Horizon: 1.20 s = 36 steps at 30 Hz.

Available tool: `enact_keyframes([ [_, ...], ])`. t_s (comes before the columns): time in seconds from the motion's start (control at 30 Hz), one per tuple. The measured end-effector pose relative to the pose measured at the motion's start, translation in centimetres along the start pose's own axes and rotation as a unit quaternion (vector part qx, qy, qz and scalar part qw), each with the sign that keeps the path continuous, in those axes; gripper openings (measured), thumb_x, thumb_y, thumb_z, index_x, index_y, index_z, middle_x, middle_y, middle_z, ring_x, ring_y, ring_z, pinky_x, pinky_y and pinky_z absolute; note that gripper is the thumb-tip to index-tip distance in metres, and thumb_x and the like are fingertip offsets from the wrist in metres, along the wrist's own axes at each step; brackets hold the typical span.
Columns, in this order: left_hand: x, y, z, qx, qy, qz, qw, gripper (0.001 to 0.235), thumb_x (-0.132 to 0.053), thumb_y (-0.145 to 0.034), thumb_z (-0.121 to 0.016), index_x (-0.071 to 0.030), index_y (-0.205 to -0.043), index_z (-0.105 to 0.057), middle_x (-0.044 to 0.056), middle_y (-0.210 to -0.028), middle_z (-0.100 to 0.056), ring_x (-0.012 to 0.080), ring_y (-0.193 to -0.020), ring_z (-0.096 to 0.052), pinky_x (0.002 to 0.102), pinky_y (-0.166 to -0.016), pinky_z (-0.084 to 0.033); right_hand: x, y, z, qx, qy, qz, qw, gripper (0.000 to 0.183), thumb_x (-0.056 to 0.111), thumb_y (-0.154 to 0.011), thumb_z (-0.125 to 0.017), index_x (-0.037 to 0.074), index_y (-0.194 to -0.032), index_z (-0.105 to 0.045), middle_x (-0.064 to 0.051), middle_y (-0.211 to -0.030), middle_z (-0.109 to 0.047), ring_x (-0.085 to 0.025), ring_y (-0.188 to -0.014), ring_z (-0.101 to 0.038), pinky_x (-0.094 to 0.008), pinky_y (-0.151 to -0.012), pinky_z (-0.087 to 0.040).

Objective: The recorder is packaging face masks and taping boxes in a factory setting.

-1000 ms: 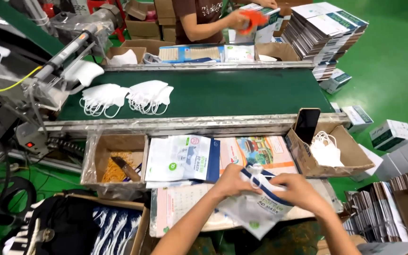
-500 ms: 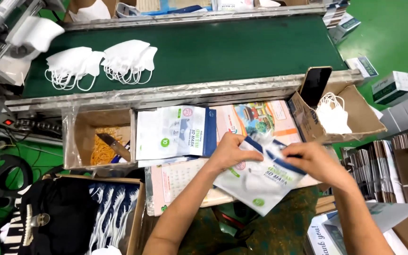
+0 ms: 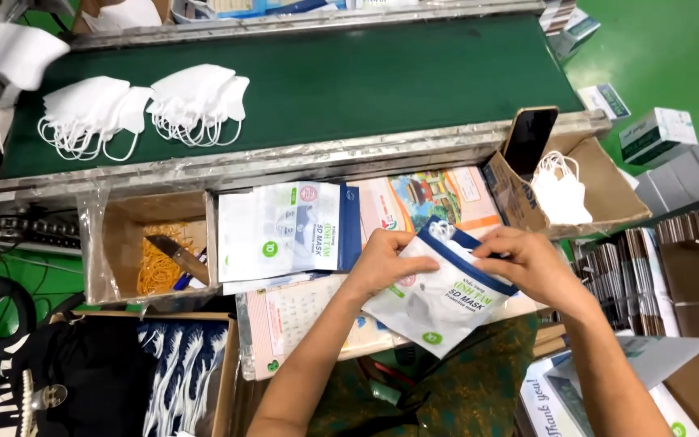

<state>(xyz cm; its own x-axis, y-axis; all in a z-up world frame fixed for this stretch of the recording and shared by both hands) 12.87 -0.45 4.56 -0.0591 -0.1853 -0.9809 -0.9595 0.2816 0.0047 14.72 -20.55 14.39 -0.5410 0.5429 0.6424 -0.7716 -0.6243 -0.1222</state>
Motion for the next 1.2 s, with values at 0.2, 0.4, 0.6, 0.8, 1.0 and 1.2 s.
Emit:
enact_keyframes([
  [0.2,-0.3,-0.4,-1.8,-0.006,-0.112,-0.016,0.994,0.028,-0.009,-0.078,-0.09,0.008,-0.1,-0.082,0.016,-0.086,-0.078,0.0106,-0.069,-0.06,0.028,-0.059,-0.05,-5.8,0.5,-5.9,0.191,0.131,-0.051,0.972,0.011,0.009,-0.077,-0.074,0.004,-0.086,-0.08,-0.015,-0.08,-0.071,-0.03,-0.079,-0.069,-0.038,-0.073,-0.053],
  [0.4,-0.4,0.3,-1.6,0.014,0.039,0.018,0.999,0.036,-0.012,-0.075,-0.088,0.0,-0.108,-0.078,0.007,-0.088,-0.078,0.0039,-0.067,-0.066,0.021,-0.054,-0.051,-2.4,-0.4,-3.7,0.166,-0.117,-0.063,0.977,0.013,0.011,-0.081,-0.073,0.002,-0.09,-0.077,-0.011,-0.084,-0.069,-0.022,-0.072,-0.068,-0.037,-0.065,-0.053],
  [0.6,-1.1,0.1,-2.2,-0.021,-0.002,0.011,1.0,0.026,-0.016,-0.078,-0.089,-0.004,-0.1,-0.082,0.004,-0.078,-0.074,0.0024,-0.057,-0.057,0.021,-0.046,-0.043,1.6,-0.4,-0.9,0.083,0.027,-0.097,0.991,0.016,0.01,-0.073,-0.078,0.006,-0.088,-0.081,-0.01,-0.086,-0.07,-0.022,-0.08,-0.069,-0.035,-0.074,-0.053],
  [0.8,-1.4,0.2,-3.2,-0.054,-0.025,-0.145,0.988,0.018,-0.017,-0.084,-0.085,-0.005,-0.097,-0.081,0.004,-0.086,-0.077,0.0061,-0.071,-0.068,0.024,-0.061,-0.052,1.3,2.3,-1.2,-0.052,0.085,0.028,0.995,0.033,0.024,-0.076,-0.082,0.003,-0.097,-0.07,-0.015,-0.083,-0.066,-0.034,-0.078,-0.065,-0.042,-0.066,-0.05],
  [1.0,-4.8,1.0,-3.9,-0.162,-0.155,-0.231,0.947,0.017,-0.013,-0.082,-0.086,0.0,-0.086,-0.076,0.014,-0.076,-0.071,0.0212,-0.07,-0.068,0.033,-0.063,-0.049,2.0,1.6,-1.0,-0.141,0.156,0.046,0.976,0.02,0.016,-0.083,-0.075,0.001,-0.083,-0.061,-0.016,-0.077,-0.06,-0.039,-0.072,-0.06,-0.045,-0.063,-0.048],
  [1.2,-5.8,0.0,-2.3,-0.168,-0.137,-0.226,0.95,0.017,-0.016,-0.085,-0.082,-0.003,-0.096,-0.078,0.012,-0.083,-0.074,0.017,-0.073,-0.071,0.032,-0.065,-0.053,3.3,-1.0,-0.8,-0.137,0.2,0.099,0.965,0.019,0.015,-0.079,-0.076,0.002,-0.08,-0.063,-0.014,-0.074,-0.061,-0.037,-0.072,-0.061,-0.046,-0.064,-0.048],
])
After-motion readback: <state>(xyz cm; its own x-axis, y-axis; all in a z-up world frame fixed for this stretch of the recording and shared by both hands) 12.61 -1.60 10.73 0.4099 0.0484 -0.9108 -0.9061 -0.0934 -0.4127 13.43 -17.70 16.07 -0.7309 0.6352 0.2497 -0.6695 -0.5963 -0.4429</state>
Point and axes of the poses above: each hand's wrist, its own y-axis away from the middle knuckle, its own z-axis out of the back of the hand, x = y × z, the point moved 5 cm from there along -y, towards the middle knuckle
